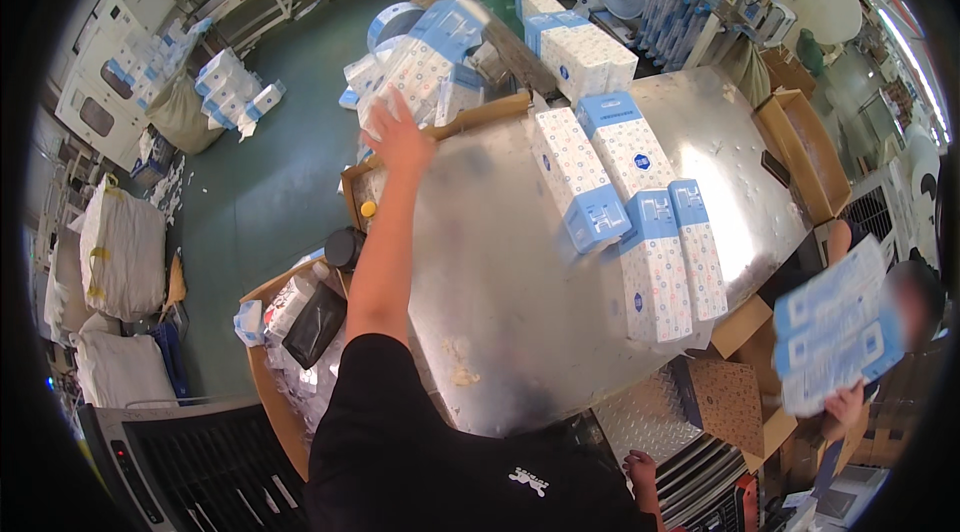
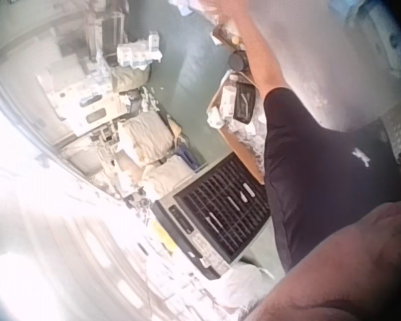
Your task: The person picks up several blue-and-white packages from a table, places them into cardboard boxes, and then moves the boxes onto a conveyor belt system.
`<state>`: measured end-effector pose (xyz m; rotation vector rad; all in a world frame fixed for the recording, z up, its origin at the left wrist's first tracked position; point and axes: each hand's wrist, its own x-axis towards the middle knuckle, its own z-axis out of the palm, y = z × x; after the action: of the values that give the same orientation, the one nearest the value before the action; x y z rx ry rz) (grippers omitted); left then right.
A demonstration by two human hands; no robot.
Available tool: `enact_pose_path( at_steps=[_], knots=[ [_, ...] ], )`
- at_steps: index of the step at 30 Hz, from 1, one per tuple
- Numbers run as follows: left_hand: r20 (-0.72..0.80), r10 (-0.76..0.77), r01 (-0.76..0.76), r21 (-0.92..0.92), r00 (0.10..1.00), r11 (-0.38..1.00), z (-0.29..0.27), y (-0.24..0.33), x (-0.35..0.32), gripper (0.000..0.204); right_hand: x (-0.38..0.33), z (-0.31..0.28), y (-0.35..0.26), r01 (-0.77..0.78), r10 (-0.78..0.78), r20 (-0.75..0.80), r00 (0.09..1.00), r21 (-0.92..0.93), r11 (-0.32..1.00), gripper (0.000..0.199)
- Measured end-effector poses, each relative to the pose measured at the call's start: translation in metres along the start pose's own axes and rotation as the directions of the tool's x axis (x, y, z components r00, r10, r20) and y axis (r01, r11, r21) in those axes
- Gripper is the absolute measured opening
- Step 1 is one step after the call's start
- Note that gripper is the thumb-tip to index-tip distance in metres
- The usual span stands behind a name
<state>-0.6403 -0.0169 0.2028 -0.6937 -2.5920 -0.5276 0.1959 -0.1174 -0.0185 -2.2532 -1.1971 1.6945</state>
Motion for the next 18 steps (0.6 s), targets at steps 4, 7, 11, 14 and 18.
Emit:
enact_pose_path(
  at_steps=[4, 7, 11, 14, 18],
  knots=[
    [0.375, 0.236, -0.188, -0.161, 0.897, 0.969, 0.036, 0.054, -0.086, 0.102, -0.002, 0.012, 0.024, 0.032, -0.030, -0.017, 0.999, 0.151, 0.988, 0.034],
    [0.336, 0.495, -0.333, -0.437, 0.802, 0.836, 0.034, 0.070, -0.198, 0.083, 0.004, 0.025, 0.048, 0.090, -0.099, 0.043, 0.994, 0.167, 0.982, 0.033],
    [0.249, 0.792, -0.358, -0.789, 0.557, 0.500, -0.027, 0.188, -0.319, 0.064, -0.019, 0.019, 0.086, 0.099, -0.084, -0.066, 0.994, 0.292, 0.951, 0.027],
    [0.113, 0.942, -0.302, -0.929, 0.315, 0.212, -0.062, 0.221, -0.429, 0.056, -0.060, 0.001, 0.133, 0.253, -0.264, -0.219, 0.939, -0.076, 0.964, 0.024],
    [0.003, 0.995, -0.278, -0.960, 0.100, 0.031, -0.107, 0.229, -0.491, 0.048, -0.159, -0.067, 0.079, 0.206, -0.300, -0.478, 0.826, -0.240, 0.949, 0.030]
  ],
)
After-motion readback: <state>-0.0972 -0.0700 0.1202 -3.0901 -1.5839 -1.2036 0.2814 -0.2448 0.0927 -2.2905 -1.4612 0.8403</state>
